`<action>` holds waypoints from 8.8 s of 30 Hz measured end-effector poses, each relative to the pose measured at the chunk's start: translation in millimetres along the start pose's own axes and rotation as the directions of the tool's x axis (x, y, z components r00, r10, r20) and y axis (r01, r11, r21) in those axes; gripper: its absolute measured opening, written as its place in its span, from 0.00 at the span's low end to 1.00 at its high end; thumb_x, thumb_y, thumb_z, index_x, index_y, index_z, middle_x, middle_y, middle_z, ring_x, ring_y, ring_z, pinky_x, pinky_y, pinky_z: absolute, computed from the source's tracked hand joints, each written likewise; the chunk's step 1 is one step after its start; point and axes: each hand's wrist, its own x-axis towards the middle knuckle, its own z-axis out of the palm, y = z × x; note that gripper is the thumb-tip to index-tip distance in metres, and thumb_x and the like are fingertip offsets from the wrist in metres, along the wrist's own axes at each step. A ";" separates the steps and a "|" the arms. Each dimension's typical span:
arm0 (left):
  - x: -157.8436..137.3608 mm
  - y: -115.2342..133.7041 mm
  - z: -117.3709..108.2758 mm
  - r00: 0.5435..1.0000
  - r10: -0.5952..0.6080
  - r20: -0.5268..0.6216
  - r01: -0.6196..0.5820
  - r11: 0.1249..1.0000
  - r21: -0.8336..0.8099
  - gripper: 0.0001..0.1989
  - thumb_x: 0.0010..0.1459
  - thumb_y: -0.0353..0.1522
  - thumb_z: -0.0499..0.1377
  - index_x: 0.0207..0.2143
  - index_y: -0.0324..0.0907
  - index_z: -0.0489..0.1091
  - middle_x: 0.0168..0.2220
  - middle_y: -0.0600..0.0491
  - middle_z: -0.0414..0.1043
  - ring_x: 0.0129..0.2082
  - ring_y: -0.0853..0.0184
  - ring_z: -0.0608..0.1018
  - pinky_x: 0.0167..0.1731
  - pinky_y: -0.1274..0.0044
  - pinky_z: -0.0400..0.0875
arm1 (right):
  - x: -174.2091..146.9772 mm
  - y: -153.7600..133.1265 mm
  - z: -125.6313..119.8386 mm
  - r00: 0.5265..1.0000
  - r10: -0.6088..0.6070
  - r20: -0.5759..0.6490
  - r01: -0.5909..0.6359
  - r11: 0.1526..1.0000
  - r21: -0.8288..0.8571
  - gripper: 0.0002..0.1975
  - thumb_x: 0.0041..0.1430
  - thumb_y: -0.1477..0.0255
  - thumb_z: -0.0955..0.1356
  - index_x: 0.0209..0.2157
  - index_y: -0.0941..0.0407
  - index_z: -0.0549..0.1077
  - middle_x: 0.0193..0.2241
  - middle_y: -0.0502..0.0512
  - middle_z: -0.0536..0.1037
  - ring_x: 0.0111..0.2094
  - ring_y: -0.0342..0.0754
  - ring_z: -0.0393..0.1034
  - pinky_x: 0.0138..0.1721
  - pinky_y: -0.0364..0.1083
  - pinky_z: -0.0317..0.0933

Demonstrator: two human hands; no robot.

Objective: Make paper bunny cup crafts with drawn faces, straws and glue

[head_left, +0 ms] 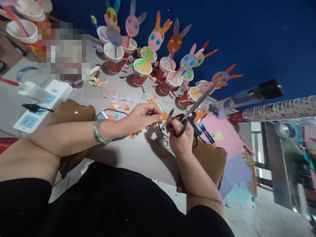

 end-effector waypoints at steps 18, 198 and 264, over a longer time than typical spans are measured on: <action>0.4 3.3 -1.8 0.997 0.057 -0.060 -0.068 0.975 -0.213 0.06 0.58 0.25 0.63 0.27 0.38 0.71 0.25 0.55 0.75 0.22 0.76 0.76 0.24 0.83 0.71 | -4.1 -8.6 3.3 0.861 0.112 0.496 -0.032 0.985 -0.167 0.34 0.49 0.34 0.69 0.31 0.53 0.67 0.26 0.48 0.68 0.28 0.45 0.61 0.30 0.46 0.57; 1.3 25.1 -16.0 0.989 0.130 -0.071 -0.126 0.991 0.053 0.09 0.56 0.23 0.62 0.24 0.40 0.70 0.24 0.58 0.72 0.20 0.78 0.71 0.22 0.84 0.68 | 3.9 -16.4 -1.5 0.849 0.200 0.489 -0.076 0.962 -0.261 0.33 0.46 0.37 0.73 0.22 0.53 0.65 0.21 0.48 0.70 0.24 0.42 0.59 0.27 0.44 0.55; 2.9 22.9 -18.9 0.988 0.142 -0.063 -0.136 0.986 0.094 0.10 0.55 0.22 0.62 0.23 0.39 0.70 0.22 0.59 0.71 0.19 0.79 0.72 0.21 0.84 0.67 | 3.2 -16.3 0.1 0.851 0.188 0.491 -0.060 0.962 -0.265 0.34 0.46 0.36 0.72 0.22 0.54 0.66 0.20 0.48 0.70 0.24 0.42 0.59 0.27 0.44 0.53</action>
